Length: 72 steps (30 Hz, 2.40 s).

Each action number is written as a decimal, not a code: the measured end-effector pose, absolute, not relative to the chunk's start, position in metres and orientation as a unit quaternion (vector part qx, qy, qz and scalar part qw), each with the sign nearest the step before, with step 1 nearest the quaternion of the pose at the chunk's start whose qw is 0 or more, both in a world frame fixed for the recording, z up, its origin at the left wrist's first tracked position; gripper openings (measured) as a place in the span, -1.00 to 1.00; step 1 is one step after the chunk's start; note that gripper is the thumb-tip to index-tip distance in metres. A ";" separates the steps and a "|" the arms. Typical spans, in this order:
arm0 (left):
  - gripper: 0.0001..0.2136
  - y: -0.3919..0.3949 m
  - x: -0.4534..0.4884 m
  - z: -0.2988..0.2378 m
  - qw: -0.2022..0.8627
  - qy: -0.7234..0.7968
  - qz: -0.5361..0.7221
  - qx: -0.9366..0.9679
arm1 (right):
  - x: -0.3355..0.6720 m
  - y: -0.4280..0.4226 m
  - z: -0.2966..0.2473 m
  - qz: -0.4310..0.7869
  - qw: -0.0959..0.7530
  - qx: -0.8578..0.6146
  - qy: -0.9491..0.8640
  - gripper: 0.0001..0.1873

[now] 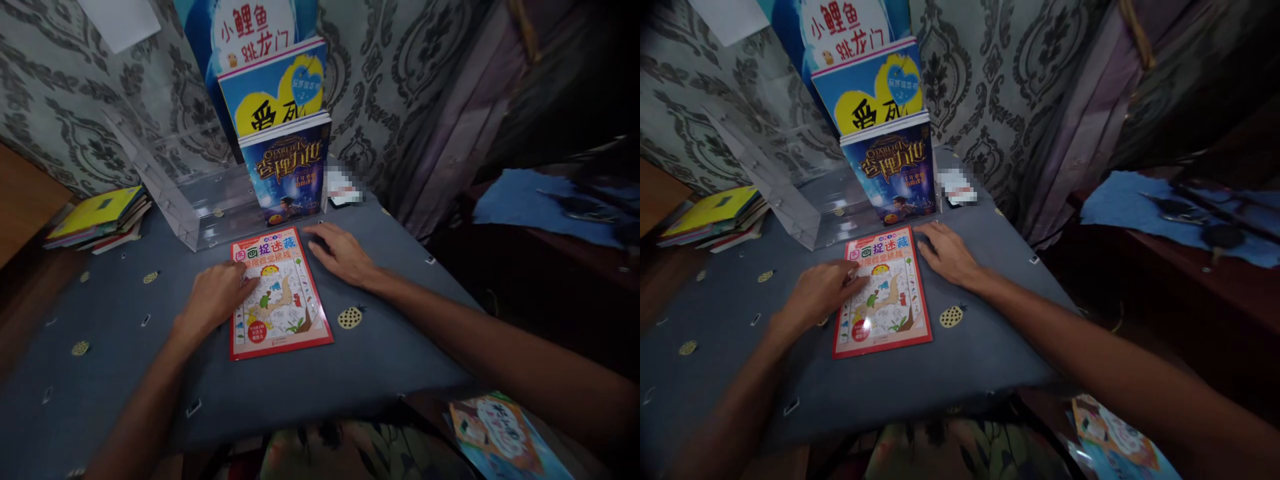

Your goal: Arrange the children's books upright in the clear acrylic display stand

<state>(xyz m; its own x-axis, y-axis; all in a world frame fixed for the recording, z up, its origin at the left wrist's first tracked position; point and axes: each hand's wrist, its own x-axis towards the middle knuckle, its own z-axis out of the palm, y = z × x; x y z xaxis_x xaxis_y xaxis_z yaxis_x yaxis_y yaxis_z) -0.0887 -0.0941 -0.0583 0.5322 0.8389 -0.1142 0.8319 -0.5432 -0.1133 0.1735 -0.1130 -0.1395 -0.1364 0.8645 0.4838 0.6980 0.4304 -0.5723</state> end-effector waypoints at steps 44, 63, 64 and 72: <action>-0.78 -0.137 -0.067 -0.060 -0.052 -0.205 0.063 -0.975 | 0.165 -0.125 -0.126 0.236 0.356 -0.421 -0.800 -0.70; -0.81 -0.138 -0.066 -0.061 -0.011 -0.185 0.059 -0.981 | 0.164 -0.135 -0.129 0.259 0.175 -0.395 -0.864 0.24; -0.80 -0.137 -0.065 -0.062 -0.009 -0.185 0.052 -0.981 | 0.164 -0.135 -0.128 0.259 0.174 -0.397 -0.863 0.24; -0.75 -0.096 -0.053 -0.087 -0.032 -0.192 -0.034 -0.980 | 0.162 -0.134 -0.127 0.268 0.201 -0.395 -0.855 0.37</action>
<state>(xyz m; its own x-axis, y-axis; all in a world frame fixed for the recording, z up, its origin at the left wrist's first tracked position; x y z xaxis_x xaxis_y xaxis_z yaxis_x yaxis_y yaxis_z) -0.0531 -0.0962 -0.0871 0.9237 0.3793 0.0534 0.3750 -0.9239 0.0764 0.1620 -0.1344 -0.1272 -0.6071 0.7837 0.1316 0.5682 0.5438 -0.6176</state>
